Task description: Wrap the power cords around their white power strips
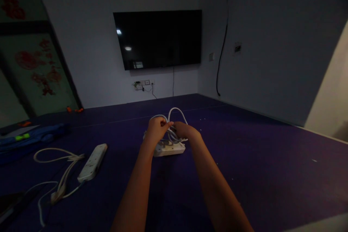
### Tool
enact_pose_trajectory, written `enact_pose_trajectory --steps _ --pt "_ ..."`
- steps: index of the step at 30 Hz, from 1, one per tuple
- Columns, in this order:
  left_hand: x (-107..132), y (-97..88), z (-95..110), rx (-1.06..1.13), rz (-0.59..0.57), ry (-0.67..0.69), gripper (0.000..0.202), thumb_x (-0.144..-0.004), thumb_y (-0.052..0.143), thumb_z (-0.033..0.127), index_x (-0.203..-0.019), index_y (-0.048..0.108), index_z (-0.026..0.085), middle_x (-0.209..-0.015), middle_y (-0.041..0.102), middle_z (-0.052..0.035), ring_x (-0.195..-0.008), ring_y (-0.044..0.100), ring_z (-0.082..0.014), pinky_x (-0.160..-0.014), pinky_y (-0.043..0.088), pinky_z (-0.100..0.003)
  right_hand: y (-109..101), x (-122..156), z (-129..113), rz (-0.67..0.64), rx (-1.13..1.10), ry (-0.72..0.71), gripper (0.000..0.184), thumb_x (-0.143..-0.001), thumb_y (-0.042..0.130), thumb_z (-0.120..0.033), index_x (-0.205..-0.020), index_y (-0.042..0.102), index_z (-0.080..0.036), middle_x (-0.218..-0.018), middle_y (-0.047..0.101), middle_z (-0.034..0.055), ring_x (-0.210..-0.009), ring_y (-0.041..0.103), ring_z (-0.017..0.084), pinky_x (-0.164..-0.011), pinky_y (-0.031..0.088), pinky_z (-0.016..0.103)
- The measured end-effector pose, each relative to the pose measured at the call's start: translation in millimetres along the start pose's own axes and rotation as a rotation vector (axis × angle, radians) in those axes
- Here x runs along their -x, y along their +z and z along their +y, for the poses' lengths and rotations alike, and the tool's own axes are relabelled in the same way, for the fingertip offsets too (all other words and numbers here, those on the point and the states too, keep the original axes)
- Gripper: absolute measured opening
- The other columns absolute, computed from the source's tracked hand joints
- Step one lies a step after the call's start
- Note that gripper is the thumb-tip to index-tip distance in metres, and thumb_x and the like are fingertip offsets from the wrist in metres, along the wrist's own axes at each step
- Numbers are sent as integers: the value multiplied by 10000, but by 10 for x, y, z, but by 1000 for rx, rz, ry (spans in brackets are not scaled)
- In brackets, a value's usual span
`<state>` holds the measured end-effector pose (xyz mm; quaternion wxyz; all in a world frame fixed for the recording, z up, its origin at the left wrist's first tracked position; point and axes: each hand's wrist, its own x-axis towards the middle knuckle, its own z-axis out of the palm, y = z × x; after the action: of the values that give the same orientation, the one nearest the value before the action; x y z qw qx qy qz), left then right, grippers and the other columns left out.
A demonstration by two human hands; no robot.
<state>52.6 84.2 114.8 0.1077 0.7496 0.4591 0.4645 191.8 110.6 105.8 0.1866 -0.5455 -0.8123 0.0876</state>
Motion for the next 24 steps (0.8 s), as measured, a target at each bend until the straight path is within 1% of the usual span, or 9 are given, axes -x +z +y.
enact_pose_trajectory --steps 3,6,9,12,15,17,19,22,24 --pt "3 0 30 -15 -25 36 356 -818 463 327 -498 509 178 -471 441 34 -482 382 -102 -515 254 -242 32 -36 42 -41 -52 -37 164 -640 602 3 -743 692 -87 -767 714 139 -691 659 211 -537 427 215" --pt "3 -18 39 -2 -27 12 351 -813 456 307 -502 547 172 -475 480 20 -492 409 -109 -517 266 -243 58 -73 72 -13 -134 -111 177 -659 563 -4 -754 692 -79 -773 713 116 -706 643 192 -562 426 209" --pt "-3 -44 5 19 -16 -16 327 -795 482 333 -549 614 163 -526 565 -2 -528 477 -122 -535 304 -242 94 -121 69 33 -222 -175 181 -665 547 -14 -761 689 -73 -752 706 83 -693 619 168 -571 418 199" --pt "-11 -64 -62 27 43 -66 370 -777 506 414 -540 614 151 -517 571 -14 -530 501 -133 -528 323 -242 148 -180 37 77 -297 -217 167 -680 539 -36 -750 688 -64 -705 690 59 -664 599 153 -569 415 198" --pt "-19 -75 -132 97 155 -160 371 -708 585 495 -591 606 143 -536 558 -6 -525 508 -128 -510 339 -231 211 -237 -2 113 -354 -245 214 -699 507 -34 -803 692 -64 -704 685 47 -677 599 150 -587 429 202" --pt "-25 -83 -164 147 245 -256 377 -618 677 504 -700 604 144 -568 550 11 -520 508 -120 -500 351 -223 249 -268 -28 146 -430 -269 257 -700 487 -21 -850 690 -67 -725 688 47 -714 608 154 -622 448 209" --pt "-28 -93 -176 170 311 -335 492 -512 762 478 -832 585 148 -583 532 36 -508 496 -112 -491 357 -217 275 -287 -56 181 -545 -300 293 -686 488 -11 -893 685 -77 -753 692 46 -762 617 164 -668 468 226" --pt "-29 -104 -164 262 301 -374 634 -428 815 449 -927 563 149 -579 498 63 -484 465 -93 -480 356 -209 291 -297 -100 211 -667 -325 335 -662 522 -23 -951 673 -99 -791 696 44 -814 620 180 -720 486 261" --pt "-32 -104 -153 368 243 -363 564 -439 802 479 -834 577 144 -552 473 68 -461 432 -76 -466 343 -204 287 -293 -129 215 -657 -306 342 -660 552 -50 -976 665 -110 -799 695 44 -822 619 187 -724 490 274"
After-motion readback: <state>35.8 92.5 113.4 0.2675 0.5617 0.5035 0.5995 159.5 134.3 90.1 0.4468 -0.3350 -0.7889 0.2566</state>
